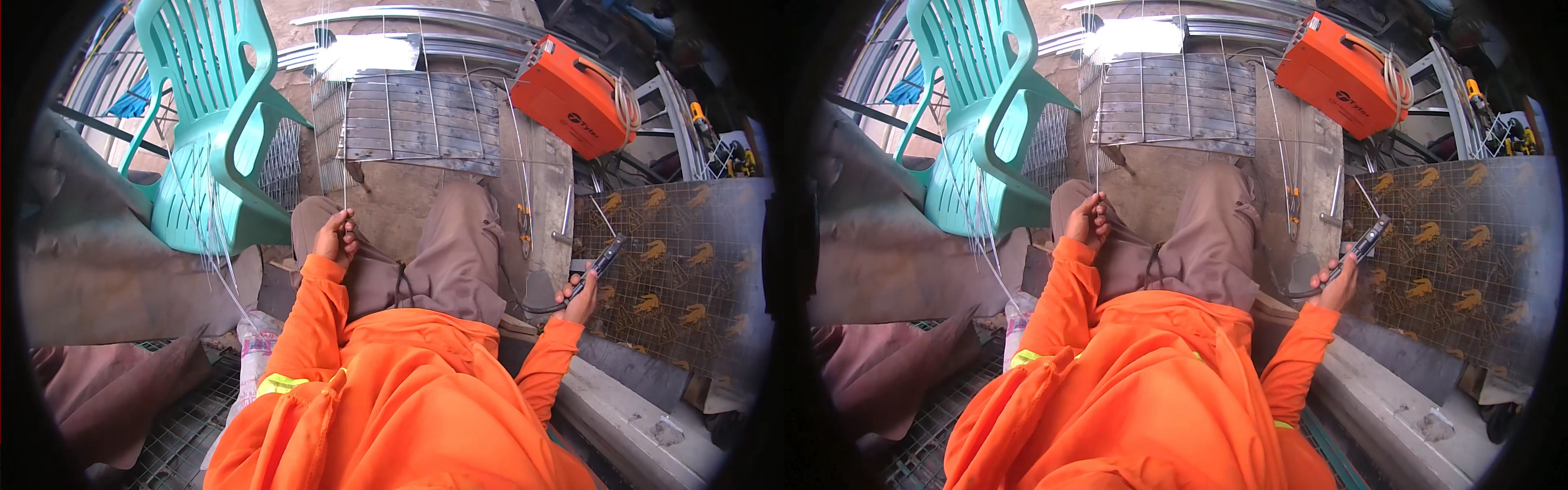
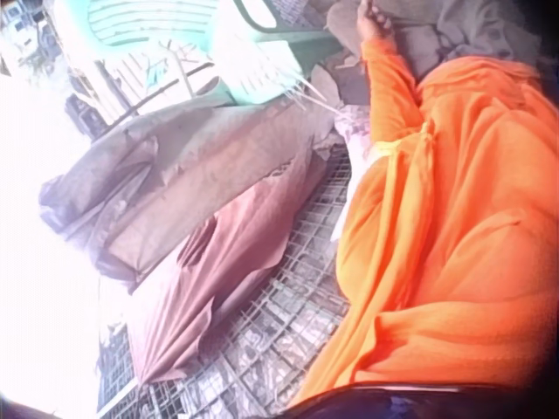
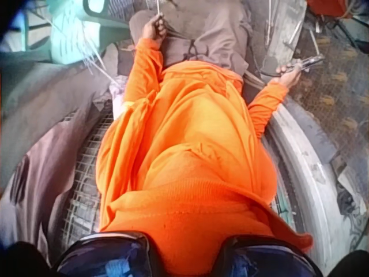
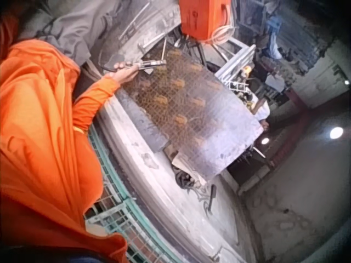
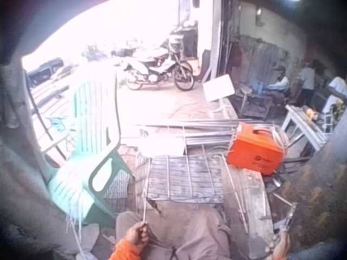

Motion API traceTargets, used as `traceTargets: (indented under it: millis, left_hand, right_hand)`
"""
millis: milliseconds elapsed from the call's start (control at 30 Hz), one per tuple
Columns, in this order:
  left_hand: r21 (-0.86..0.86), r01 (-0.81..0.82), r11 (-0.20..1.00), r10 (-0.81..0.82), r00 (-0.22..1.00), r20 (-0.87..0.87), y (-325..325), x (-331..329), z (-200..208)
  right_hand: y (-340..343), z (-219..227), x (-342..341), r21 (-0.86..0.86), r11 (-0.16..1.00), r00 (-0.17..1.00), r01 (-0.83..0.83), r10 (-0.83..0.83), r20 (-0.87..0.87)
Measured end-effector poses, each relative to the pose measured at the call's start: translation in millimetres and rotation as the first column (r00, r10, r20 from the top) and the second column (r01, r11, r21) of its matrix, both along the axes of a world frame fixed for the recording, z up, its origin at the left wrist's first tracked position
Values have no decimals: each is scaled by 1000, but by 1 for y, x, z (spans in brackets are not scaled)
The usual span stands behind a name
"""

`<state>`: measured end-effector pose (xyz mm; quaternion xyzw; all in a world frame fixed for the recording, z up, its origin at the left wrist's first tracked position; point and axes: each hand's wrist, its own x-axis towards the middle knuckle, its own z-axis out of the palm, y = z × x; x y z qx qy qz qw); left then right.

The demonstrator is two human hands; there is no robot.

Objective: Welding components together to form a metal grid or frame.

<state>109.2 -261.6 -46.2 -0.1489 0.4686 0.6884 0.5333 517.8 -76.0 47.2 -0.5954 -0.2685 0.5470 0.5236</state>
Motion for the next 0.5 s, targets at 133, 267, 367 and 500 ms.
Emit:
traceTargets:
  millis: [133,267,367,500]
  left_hand:
    - [50,102,994,-96,989,-114,-11,4,6]
    - [19,153,988,-150,981,-123,-10,10,11]
    - [5,149,989,-148,987,-62,-6,12,8]
    - [-19,177,984,-178,978,-112,-10,9,2]
  right_hand:
    - [1,-4,-3,-10,998,998,-60,61,7]
    - [5,-6,1,-18,998,998,-57,57,0]
    - [2,-9,12,-3,999,997,-34,34,76]
    - [10,-50,45,-40,997,936,59,-42,351]
